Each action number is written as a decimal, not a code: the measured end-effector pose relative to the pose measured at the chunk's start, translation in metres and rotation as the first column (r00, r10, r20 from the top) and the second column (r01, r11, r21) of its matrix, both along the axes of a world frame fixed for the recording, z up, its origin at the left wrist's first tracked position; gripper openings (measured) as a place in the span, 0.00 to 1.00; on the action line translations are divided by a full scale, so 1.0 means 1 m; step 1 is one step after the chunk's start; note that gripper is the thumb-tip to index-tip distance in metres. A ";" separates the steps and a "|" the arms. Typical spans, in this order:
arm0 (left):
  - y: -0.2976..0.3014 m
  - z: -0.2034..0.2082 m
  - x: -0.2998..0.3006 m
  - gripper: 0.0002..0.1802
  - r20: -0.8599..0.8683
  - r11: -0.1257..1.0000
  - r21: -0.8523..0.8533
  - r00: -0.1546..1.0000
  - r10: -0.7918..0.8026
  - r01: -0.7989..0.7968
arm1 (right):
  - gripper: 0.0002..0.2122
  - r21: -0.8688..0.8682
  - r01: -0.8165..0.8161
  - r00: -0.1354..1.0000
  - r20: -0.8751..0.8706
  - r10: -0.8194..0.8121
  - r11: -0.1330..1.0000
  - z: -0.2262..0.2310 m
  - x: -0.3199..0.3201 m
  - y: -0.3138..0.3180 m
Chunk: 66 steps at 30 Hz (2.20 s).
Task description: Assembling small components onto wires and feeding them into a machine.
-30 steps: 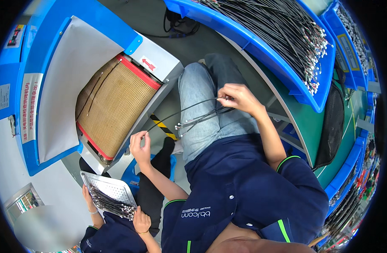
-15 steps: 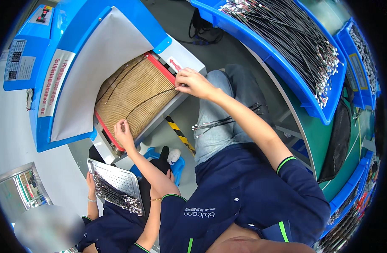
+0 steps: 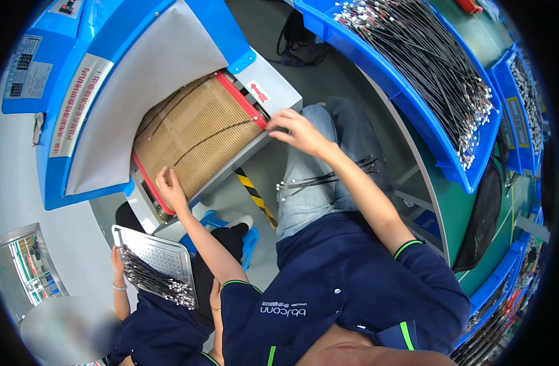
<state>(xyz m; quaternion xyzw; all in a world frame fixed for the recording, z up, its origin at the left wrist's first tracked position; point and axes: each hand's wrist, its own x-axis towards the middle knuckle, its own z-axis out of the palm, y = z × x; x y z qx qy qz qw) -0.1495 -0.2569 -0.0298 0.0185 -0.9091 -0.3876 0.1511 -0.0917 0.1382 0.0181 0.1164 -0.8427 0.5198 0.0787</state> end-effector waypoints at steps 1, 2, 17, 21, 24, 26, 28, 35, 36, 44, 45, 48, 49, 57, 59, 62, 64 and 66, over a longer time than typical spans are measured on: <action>0.001 -0.006 0.003 0.14 -0.028 0.992 0.121 0.999 0.035 -0.031 | 0.05 0.022 -0.012 0.999 0.041 0.011 1.000 -0.004 0.016 0.011; 0.009 -0.011 0.007 0.15 -0.025 0.983 0.179 0.999 0.045 -0.039 | 0.05 0.044 -0.018 0.997 0.080 0.014 0.999 -0.009 0.033 0.022; 0.196 -0.027 0.122 0.08 0.271 0.780 0.227 0.731 -0.626 0.584 | 0.06 0.199 -0.162 0.920 0.383 0.075 0.967 -0.085 0.122 0.080; 0.201 -0.028 0.134 0.07 0.264 0.715 0.142 0.670 -0.693 0.684 | 0.06 0.124 -0.126 0.900 0.432 0.061 0.984 -0.072 0.126 0.086; 0.203 -0.018 0.136 0.07 0.297 0.689 0.111 0.638 -0.711 0.716 | 0.06 0.068 -0.054 0.900 0.436 0.019 0.996 -0.056 0.127 0.090; 0.200 -0.017 0.139 0.07 0.344 0.704 0.095 0.641 -0.686 0.703 | 0.06 0.058 -0.077 0.914 0.402 0.048 0.995 -0.045 0.126 0.094; 0.195 -0.012 0.140 0.08 0.389 0.720 0.078 0.644 -0.659 0.689 | 0.07 0.085 -0.066 0.928 0.371 0.030 0.994 -0.037 0.127 0.102; 0.223 0.003 0.141 0.07 0.287 0.686 0.220 0.626 -0.725 0.693 | 0.05 0.174 -0.102 0.989 0.125 0.081 0.979 -0.022 0.124 0.093; 0.233 0.007 0.142 0.07 0.217 0.650 0.261 0.613 -0.760 0.713 | 0.05 0.147 -0.125 0.989 0.094 0.112 0.981 -0.016 0.120 0.083; 0.256 0.035 0.140 0.08 0.069 0.675 0.153 0.674 -0.736 0.722 | 0.05 0.063 -0.100 0.986 0.137 0.090 0.993 0.004 0.115 0.066; 0.253 0.036 0.139 0.09 0.059 0.670 0.098 0.668 -0.742 0.736 | 0.05 0.040 -0.091 0.985 0.151 0.084 0.995 0.005 0.115 0.066; 0.249 0.036 0.139 0.09 0.075 0.671 0.079 0.666 -0.742 0.738 | 0.05 0.056 -0.106 0.991 0.091 0.101 0.993 0.003 0.115 0.064; 0.248 0.035 0.139 0.09 0.102 0.677 0.117 0.670 -0.736 0.726 | 0.05 0.056 -0.107 0.991 0.088 0.102 0.993 0.001 0.116 0.063; 0.249 0.036 0.140 0.07 0.281 0.690 0.390 0.635 -0.720 0.610 | 0.08 0.122 -0.198 0.970 -0.117 0.212 0.973 -0.003 0.113 0.059; 0.251 0.040 0.139 0.07 0.333 0.695 0.477 0.622 -0.709 0.538 | 0.08 0.147 -0.192 0.968 -0.132 0.212 0.970 -0.006 0.113 0.059; 0.253 0.042 0.140 0.08 0.374 0.701 0.534 0.612 -0.697 0.473 | 0.06 0.209 -0.159 0.973 -0.130 0.188 0.965 -0.007 0.113 0.058; 0.253 0.041 0.141 0.08 0.371 0.715 0.488 0.623 -0.689 0.500 | 0.06 0.244 -0.135 0.979 -0.114 0.167 0.960 -0.008 0.112 0.057; 0.251 0.037 0.137 0.08 0.199 0.700 0.285 0.674 -0.711 0.655 | 0.05 0.184 -0.093 0.983 -0.136 0.119 0.978 -0.010 0.109 0.055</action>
